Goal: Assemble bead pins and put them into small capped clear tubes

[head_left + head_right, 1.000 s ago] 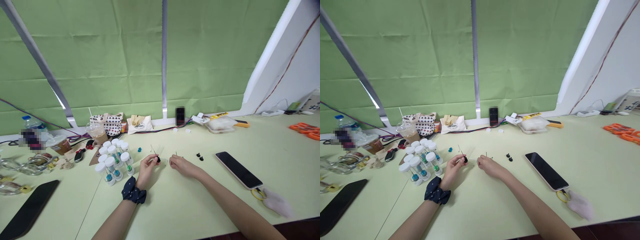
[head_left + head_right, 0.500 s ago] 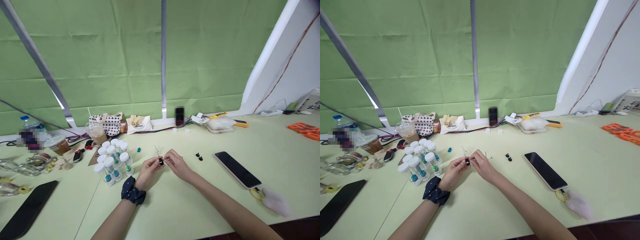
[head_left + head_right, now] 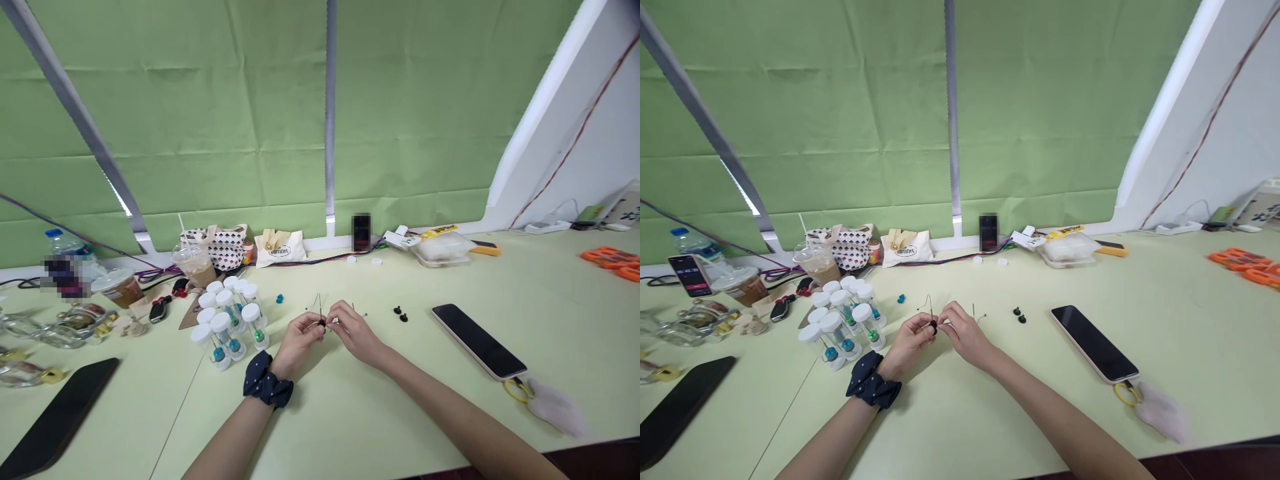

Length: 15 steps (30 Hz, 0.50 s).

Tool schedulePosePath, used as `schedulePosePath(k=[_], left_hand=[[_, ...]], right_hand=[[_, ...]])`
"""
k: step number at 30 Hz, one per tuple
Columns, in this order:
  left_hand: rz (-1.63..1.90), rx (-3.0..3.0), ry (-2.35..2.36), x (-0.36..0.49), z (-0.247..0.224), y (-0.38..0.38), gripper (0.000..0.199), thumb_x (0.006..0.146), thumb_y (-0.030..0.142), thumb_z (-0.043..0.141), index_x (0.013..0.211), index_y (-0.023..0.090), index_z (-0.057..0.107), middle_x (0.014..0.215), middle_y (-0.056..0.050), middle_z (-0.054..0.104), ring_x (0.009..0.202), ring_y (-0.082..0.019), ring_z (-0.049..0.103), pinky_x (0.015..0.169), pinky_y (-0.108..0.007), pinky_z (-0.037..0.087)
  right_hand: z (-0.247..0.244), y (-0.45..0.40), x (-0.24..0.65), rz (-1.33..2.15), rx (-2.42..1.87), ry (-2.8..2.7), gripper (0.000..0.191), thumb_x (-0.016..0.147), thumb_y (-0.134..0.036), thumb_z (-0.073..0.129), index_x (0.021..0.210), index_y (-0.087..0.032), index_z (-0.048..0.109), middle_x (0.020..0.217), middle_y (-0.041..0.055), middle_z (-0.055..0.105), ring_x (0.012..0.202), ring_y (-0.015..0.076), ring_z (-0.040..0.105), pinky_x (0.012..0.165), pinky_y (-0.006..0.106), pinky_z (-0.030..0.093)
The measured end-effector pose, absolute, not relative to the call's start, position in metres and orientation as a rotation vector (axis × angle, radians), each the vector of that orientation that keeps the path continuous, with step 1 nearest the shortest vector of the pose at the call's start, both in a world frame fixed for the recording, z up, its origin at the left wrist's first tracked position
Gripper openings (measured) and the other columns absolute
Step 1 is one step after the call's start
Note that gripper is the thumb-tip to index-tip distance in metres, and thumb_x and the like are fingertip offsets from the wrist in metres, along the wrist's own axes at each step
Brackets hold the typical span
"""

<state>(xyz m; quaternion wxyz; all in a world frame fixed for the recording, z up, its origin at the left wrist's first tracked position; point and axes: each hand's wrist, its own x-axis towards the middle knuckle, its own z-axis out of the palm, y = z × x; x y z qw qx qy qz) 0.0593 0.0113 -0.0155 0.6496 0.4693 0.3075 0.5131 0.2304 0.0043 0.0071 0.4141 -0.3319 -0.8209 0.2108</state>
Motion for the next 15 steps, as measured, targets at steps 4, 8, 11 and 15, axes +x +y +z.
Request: schedulePosePath(k=[4,8,11,15], left_hand=[[1.215,1.110,0.734,0.059,-0.013,0.012,0.025,0.059,0.021,0.078,0.079,0.013,0.065,0.065,-0.001,0.063,0.054,-0.008,0.052,0.054,-0.021,0.040],[1.245,1.098,0.745,0.058,-0.013,0.013,0.028,0.058,0.020,0.079,0.082,0.013,0.066,0.074,-0.003,0.068,0.064,-0.012,0.059,0.067,-0.028,0.047],[1.245,1.082,0.735,0.056,-0.013,0.014,0.028,0.060,0.022,0.077,0.084,0.013,0.066,0.079,-0.005,0.068,0.068,-0.014,0.062,0.074,-0.032,0.048],[1.284,1.092,0.739,0.053,-0.013,0.015,0.026,0.062,0.022,0.077,0.084,0.013,0.065,0.078,-0.004,0.067,0.067,-0.013,0.062,0.073,-0.030,0.048]], right_hand=[[0.004,0.006,0.226,0.547,-0.827,-2.027,0.015,0.093,-0.028,0.035,0.091,-0.021,0.049,0.091,0.0062,0.046,0.077,0.0156,0.048,0.066,0.028,0.042],[0.002,0.008,0.223,0.534,-0.825,-1.983,0.016,0.093,-0.029,0.036,0.091,-0.021,0.050,0.091,0.0068,0.046,0.075,0.0155,0.048,0.063,0.028,0.043],[0.003,0.010,0.220,0.499,-0.837,-1.968,0.015,0.092,-0.028,0.037,0.091,-0.021,0.050,0.091,0.0068,0.046,0.071,0.0148,0.047,0.061,0.027,0.043],[0.003,0.013,0.215,0.452,-0.802,-1.947,0.013,0.091,-0.025,0.039,0.090,-0.020,0.051,0.089,0.0061,0.047,0.069,0.0141,0.047,0.057,0.026,0.043]])
